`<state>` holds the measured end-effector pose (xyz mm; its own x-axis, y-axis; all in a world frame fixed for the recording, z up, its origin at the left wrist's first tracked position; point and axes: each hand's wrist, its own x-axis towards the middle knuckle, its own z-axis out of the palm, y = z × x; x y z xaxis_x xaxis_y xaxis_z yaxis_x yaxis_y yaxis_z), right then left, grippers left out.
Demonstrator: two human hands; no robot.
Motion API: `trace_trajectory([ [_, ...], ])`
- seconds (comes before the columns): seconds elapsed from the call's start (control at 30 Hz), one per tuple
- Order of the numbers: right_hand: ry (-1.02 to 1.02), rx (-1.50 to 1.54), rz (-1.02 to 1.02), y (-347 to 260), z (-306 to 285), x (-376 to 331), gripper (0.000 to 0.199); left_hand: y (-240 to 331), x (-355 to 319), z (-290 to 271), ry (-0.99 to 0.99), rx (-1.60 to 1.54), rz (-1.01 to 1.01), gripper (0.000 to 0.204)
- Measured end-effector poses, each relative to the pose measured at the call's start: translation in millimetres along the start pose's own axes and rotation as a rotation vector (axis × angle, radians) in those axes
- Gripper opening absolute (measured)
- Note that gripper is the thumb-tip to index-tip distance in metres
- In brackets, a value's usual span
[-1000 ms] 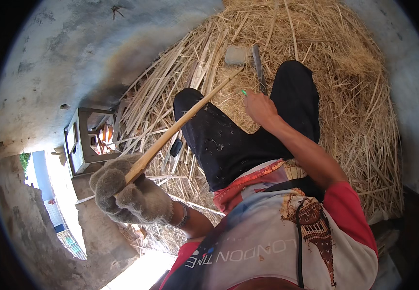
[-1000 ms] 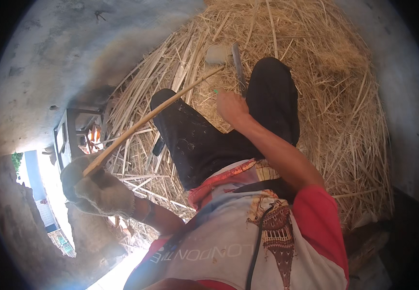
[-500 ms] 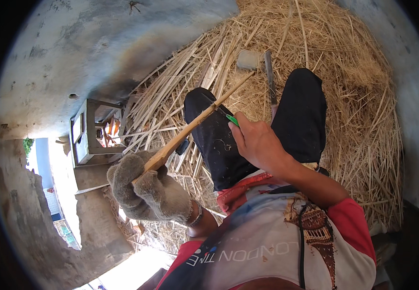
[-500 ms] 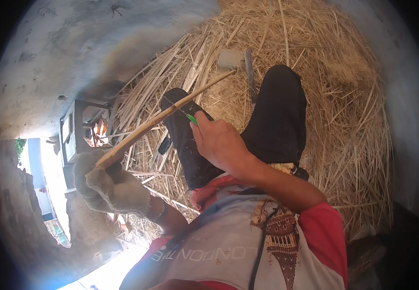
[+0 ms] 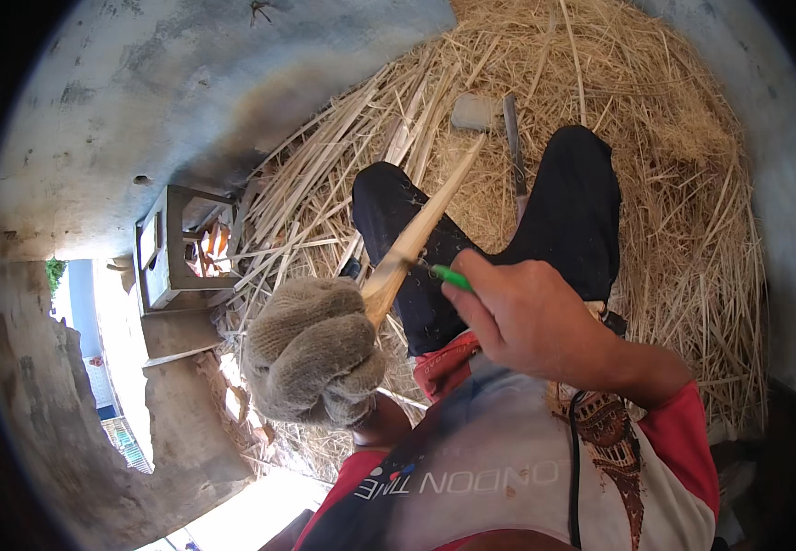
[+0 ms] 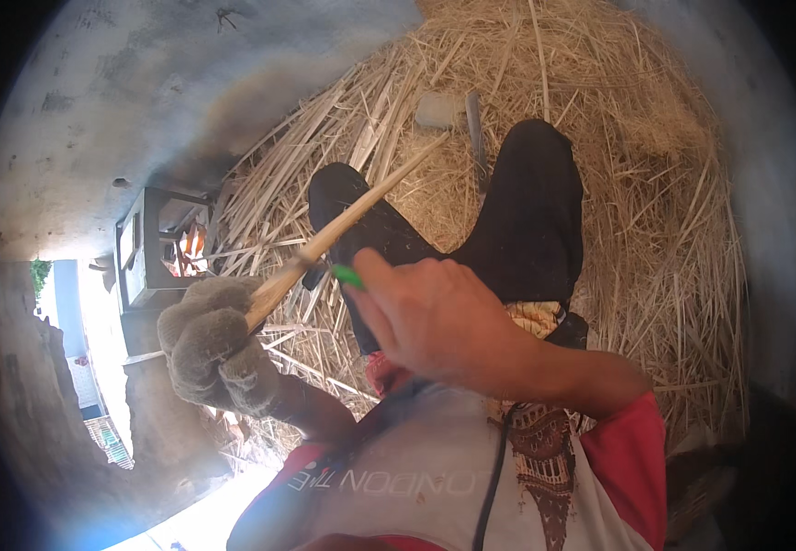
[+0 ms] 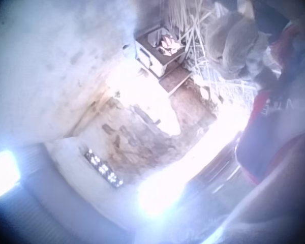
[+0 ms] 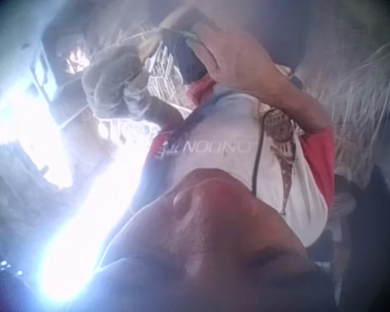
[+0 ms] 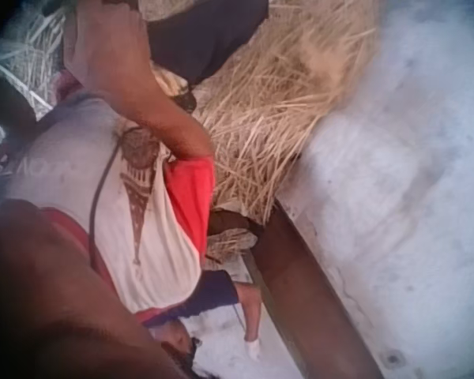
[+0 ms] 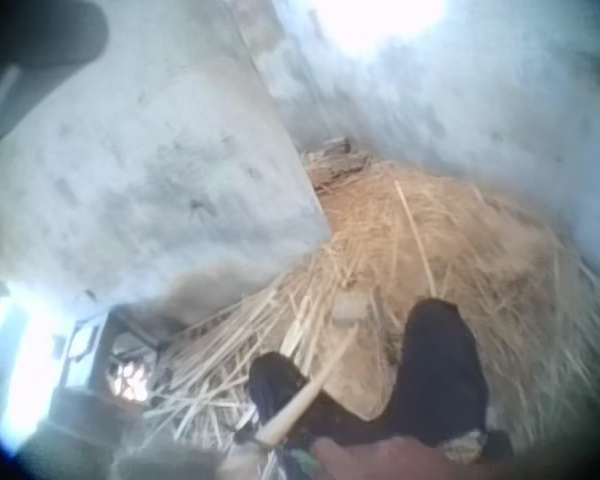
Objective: The person sits cross-legged on a pile of straw and uses a green-handled knife to peel the outer layer off a long, thin wooden stick. They hold the stick with a gloved left hand and scrape the blade along its length, creating thin shavings that fall onto the straw.
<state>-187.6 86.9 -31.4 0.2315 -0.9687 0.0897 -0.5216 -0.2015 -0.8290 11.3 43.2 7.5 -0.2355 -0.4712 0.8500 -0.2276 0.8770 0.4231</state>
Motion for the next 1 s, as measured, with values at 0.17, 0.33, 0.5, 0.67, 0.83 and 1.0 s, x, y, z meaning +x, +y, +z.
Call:
trace_trajectory([
  [0.17,0.103,-0.043,-0.116,5.9,10.9,-1.1,0.019,-2.8,9.6,12.7,0.053,-0.138,0.075,0.033],
  [0.33,0.146,-0.106,-0.114,1.6,18.0,3.6,0.017,-2.5,11.8,4.2,0.041,-0.051,0.011,0.035],
  [0.5,0.119,-0.387,0.275,100.5,44.0,21.5,0.019,0.0,12.7,1.1,0.036,-0.022,0.0,0.035],
  [0.67,0.171,-0.082,0.148,47.0,38.4,-5.3,0.018,6.3,2.3,6.1,0.035,-0.074,-0.012,0.039],
  [0.83,0.222,0.014,0.007,22.9,31.9,3.1,0.018,-1.4,10.4,5.8,0.011,-0.033,0.035,0.043],
  [1.0,0.277,-0.323,0.226,130.3,64.3,30.9,0.021,-4.2,5.8,-1.8,0.036,-0.021,-0.02,0.039],
])
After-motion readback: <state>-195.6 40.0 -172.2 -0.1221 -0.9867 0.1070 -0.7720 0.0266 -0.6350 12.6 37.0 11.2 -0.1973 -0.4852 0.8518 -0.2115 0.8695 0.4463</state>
